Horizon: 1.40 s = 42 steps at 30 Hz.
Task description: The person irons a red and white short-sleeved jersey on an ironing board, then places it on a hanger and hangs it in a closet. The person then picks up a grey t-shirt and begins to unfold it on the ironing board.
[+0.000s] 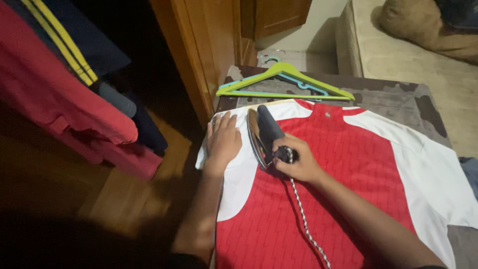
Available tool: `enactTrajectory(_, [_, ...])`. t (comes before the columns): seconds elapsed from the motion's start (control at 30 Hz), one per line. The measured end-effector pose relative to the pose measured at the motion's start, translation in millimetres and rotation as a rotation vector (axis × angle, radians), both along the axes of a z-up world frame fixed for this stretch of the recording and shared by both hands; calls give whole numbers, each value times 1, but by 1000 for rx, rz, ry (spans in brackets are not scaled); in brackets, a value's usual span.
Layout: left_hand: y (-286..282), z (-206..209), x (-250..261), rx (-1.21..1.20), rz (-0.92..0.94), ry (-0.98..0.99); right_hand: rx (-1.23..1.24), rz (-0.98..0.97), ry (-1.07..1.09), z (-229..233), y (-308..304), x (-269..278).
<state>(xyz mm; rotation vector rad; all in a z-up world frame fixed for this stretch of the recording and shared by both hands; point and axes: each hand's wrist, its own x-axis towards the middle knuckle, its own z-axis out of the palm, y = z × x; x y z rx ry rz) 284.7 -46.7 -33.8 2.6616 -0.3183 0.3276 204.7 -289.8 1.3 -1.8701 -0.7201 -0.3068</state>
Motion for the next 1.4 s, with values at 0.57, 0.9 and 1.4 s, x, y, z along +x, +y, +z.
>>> enactTrajectory(0.57, [-3, -4, 7, 123, 36, -38, 16, -55, 8, -8, -23, 10])
enactTrajectory(0.9, [-3, 1, 6, 141, 41, 1, 66, -51, 13, -11, -47, 23])
enactTrajectory(1.4, [7, -20, 30, 97, -59, 32, 51, -49, -5, -16, -61, 28])
